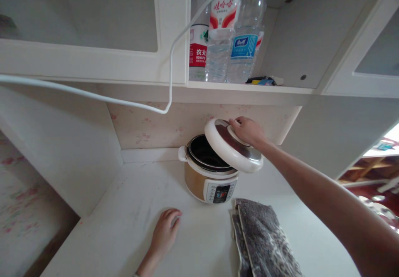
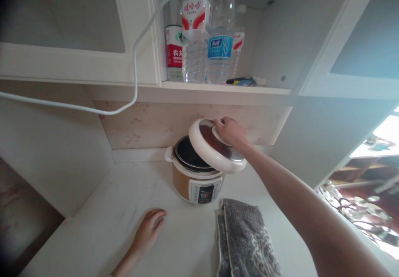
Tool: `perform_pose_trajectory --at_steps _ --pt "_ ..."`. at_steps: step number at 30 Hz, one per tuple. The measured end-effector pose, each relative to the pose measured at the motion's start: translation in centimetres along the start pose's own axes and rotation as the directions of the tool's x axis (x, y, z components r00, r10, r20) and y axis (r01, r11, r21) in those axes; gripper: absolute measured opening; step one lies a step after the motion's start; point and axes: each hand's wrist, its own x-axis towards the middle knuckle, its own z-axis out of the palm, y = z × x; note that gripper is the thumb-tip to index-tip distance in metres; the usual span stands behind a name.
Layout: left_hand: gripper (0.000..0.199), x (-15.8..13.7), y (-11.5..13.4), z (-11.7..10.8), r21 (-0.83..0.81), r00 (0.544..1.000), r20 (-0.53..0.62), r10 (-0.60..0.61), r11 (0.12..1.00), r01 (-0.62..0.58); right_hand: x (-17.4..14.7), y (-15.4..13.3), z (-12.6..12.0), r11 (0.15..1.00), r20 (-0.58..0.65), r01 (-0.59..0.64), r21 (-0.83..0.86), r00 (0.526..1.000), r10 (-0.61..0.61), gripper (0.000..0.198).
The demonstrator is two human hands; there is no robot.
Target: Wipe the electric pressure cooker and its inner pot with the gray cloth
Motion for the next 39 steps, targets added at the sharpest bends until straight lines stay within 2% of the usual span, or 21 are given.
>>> perform_pose_trajectory --at_steps 6,10,16,25,39 --pt "0.021 -0.1 0.8 0.0 0.077 1.000 -0.006 0.021 0.997 -0.021 -0.3 -5.1 3.6 0.973 0.128 0.185 -0.139 0.978 -0.168 0.062" --pt "0.023 -0.2 1.0 -0.1 0.087 1.000 0.001 0.005 0.996 -0.005 -0.2 -6.5 5.0 0.956 0.164 0.222 -0.193 0.968 -0.192 0.062" --pt "0.021 0.1 1.3 -0.1 0.105 1.000 -0.008 -0.002 0.994 0.003 0.0 -7.5 5.8 0.942 0.184 0.262 -0.209 0.957 -0.225 0.052" --pt "0.021 -0.1 1.2 -0.1 0.111 1.000 0.001 0.020 0.994 -0.020 0.2 -7.9 6.7 0.937 0.215 0.276 -0.215 0.949 -0.231 0.050" --pt "0.019 -0.2 1.2 0.3 0.121 0.999 0.003 0.038 0.992 -0.038 -0.2 -6.3 5.6 0.919 0.266 0.339 -0.199 0.922 -0.282 0.052"
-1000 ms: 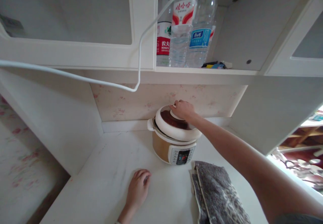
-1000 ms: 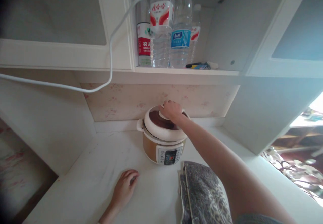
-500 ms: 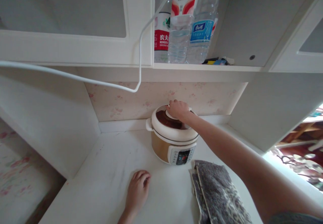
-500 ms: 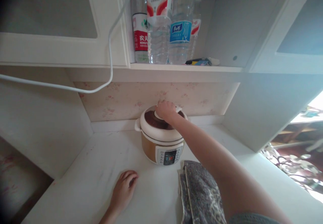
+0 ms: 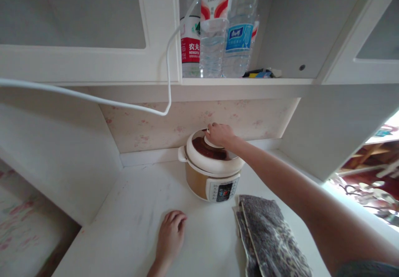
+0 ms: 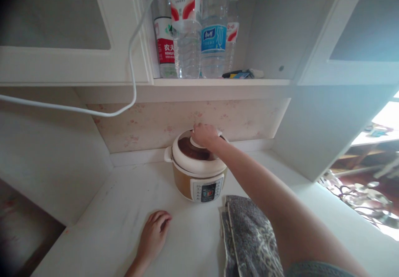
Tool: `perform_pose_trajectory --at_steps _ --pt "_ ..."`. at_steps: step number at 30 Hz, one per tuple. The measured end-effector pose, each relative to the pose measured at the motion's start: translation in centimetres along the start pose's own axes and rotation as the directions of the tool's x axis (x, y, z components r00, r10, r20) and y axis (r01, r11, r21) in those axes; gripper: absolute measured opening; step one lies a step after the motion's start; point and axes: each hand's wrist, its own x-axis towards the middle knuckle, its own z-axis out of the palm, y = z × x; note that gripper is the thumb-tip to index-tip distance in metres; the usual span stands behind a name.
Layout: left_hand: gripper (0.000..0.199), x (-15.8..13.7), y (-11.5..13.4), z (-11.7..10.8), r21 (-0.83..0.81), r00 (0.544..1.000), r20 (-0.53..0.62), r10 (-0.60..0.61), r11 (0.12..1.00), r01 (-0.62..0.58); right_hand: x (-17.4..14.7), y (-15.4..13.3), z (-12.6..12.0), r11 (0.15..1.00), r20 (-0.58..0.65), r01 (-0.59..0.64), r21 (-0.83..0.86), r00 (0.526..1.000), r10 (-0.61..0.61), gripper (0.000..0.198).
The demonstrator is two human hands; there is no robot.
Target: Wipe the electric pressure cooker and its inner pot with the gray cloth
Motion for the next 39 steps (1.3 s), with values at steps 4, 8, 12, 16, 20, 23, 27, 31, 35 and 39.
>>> perform_pose_trajectory --at_steps 4,8,12,16,20,23,27,31,35,39 --pt "0.023 1.3 -0.2 -0.6 -0.089 0.999 -0.022 -0.032 0.996 0.030 0.5 -0.1 -0.5 1.000 0.027 0.018 -0.008 0.999 -0.017 0.052" --pt "0.032 6.1 2.1 -4.4 -0.054 0.984 -0.171 0.054 0.996 -0.064 0.8 -0.2 -0.7 1.000 0.018 0.025 0.000 1.000 -0.025 0.051" --pt "0.044 12.5 5.5 -8.0 0.090 0.946 -0.254 0.200 0.979 -0.183 0.4 -0.2 -0.5 1.000 -0.006 0.025 0.006 1.000 -0.025 0.050" --pt "0.045 16.4 6.6 -7.9 0.184 0.939 -0.194 0.285 0.950 -0.251 0.5 -0.3 -0.2 1.000 -0.020 -0.005 0.004 1.000 0.006 0.047" --pt "0.042 17.0 6.0 -7.0 0.219 0.935 -0.222 0.276 0.949 -0.228 1.2 -1.0 0.5 0.999 -0.040 -0.050 0.004 0.998 0.050 0.043" --pt "0.040 16.9 5.7 -7.1 0.228 0.937 -0.209 0.280 0.946 -0.232 1.5 -1.5 0.9 0.999 -0.057 -0.052 0.015 0.997 0.053 0.041" --pt "0.041 17.1 5.6 -7.3 0.238 0.943 -0.203 0.264 0.947 -0.214 1.5 -1.3 0.8 0.999 -0.064 0.004 0.032 0.998 -0.002 0.041" --pt "0.043 17.3 5.5 -7.2 0.217 0.950 -0.197 0.241 0.956 -0.197 1.0 -0.2 0.3 0.997 -0.050 0.069 0.034 0.996 -0.067 0.042" --pt "0.042 17.4 5.4 -7.2 0.208 0.950 -0.199 0.240 0.958 -0.198 0.4 0.5 0.1 0.992 -0.050 0.127 0.019 0.991 -0.126 0.043" --pt "0.042 17.3 5.4 -7.1 0.202 0.946 -0.212 0.246 0.958 -0.204 0.3 0.3 0.4 0.994 -0.072 0.107 0.005 0.992 -0.106 0.044"
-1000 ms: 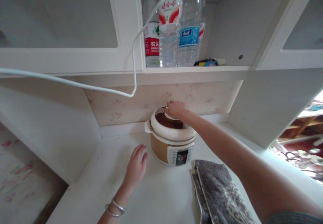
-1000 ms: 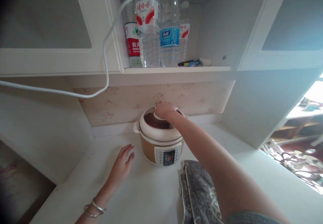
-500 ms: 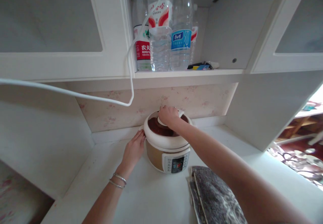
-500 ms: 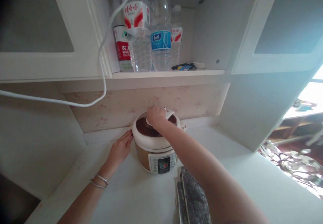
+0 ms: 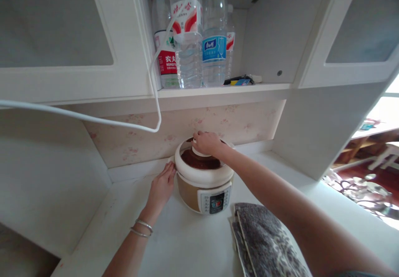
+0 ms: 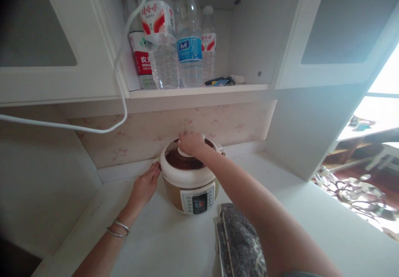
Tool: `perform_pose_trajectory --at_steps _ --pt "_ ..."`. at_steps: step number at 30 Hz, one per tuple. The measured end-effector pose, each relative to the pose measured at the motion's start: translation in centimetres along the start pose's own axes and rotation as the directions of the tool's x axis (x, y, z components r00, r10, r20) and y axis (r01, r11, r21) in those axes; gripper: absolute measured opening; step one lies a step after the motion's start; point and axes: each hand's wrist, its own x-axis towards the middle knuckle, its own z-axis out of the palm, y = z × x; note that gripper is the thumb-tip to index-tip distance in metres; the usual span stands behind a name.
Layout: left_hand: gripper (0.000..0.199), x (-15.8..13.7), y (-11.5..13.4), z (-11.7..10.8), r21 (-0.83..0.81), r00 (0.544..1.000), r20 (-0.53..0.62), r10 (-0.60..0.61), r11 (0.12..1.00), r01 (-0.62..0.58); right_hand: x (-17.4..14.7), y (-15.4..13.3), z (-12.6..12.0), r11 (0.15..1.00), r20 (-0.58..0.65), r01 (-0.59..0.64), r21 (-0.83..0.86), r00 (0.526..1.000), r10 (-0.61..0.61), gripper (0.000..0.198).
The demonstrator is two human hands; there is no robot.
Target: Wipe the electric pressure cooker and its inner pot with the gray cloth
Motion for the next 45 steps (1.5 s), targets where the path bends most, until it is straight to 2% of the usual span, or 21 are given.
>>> perform_pose_trajectory --at_steps 4,7,17,23,27,29,33,36,38,40,41,43,45 --pt "0.044 -0.1 0.1 -0.1 0.000 1.000 0.013 -0.008 1.000 0.008 0.3 -0.3 0.5 0.999 -0.017 -0.031 -0.011 0.999 0.031 0.045" --pt "0.045 0.0 0.0 0.0 -0.003 1.000 0.017 -0.005 1.000 0.005 0.5 -0.1 0.8 1.000 -0.022 -0.011 -0.021 1.000 0.010 0.045" --pt "0.045 0.1 -0.2 -0.1 -0.061 0.998 0.055 -0.038 0.997 0.042 1.2 1.6 0.7 0.966 0.030 0.248 -0.069 0.969 -0.246 0.041" --pt "0.044 0.1 -0.1 -0.4 -0.101 0.996 0.064 -0.060 0.993 0.066 1.0 2.2 0.4 0.909 0.059 0.408 -0.089 0.913 -0.404 0.038" --pt "0.043 0.0 0.0 -0.6 -0.135 0.997 0.058 -0.060 0.989 0.067 0.3 2.1 -0.3 0.896 0.051 0.429 -0.111 0.903 -0.426 0.044" --pt "0.043 -0.1 -0.1 -0.6 -0.142 0.997 0.052 -0.062 0.987 0.068 -0.7 1.8 -0.8 0.909 -0.035 0.406 -0.093 0.911 -0.410 0.046" --pt "0.042 -0.3 -0.5 -0.3 -0.146 0.998 0.037 -0.057 0.987 0.062 -5.7 1.2 -1.5 0.946 -0.304 0.316 0.067 0.910 -0.283 0.042" --pt "0.042 -0.4 -0.7 -0.1 -0.153 0.999 0.026 -0.035 0.987 0.038 -12.1 1.3 -0.9 0.925 -0.316 0.294 0.240 0.925 -0.212 0.034" --pt "0.042 -0.5 -0.7 0.0 -0.146 0.999 0.022 -0.032 0.989 0.035 -17.0 1.6 0.2 0.905 -0.245 0.253 0.342 0.954 -0.175 0.031" --pt "0.042 -0.5 -0.6 0.0 -0.134 0.999 0.013 -0.030 0.990 0.032 -21.8 2.1 2.0 0.909 -0.075 0.103 0.403 0.994 -0.080 0.031" --pt "0.042 -0.5 -0.5 0.0 -0.130 1.000 0.005 -0.028 0.991 0.028 -24.0 2.4 3.2 0.911 0.022 -0.013 0.412 1.000 0.004 0.034" --pt "0.042 -0.6 -0.3 0.1 -0.125 0.999 -0.023 -0.023 0.992 0.020 -28.0 2.7 6.0 0.886 0.218 -0.236 0.399 0.963 0.158 0.048" --pt "0.041 -0.6 -0.1 0.2 -0.124 0.998 -0.050 -0.023 0.992 0.017 -31.1 2.5 9.1 0.844 0.349 -0.396 0.361 0.897 0.271 0.064"
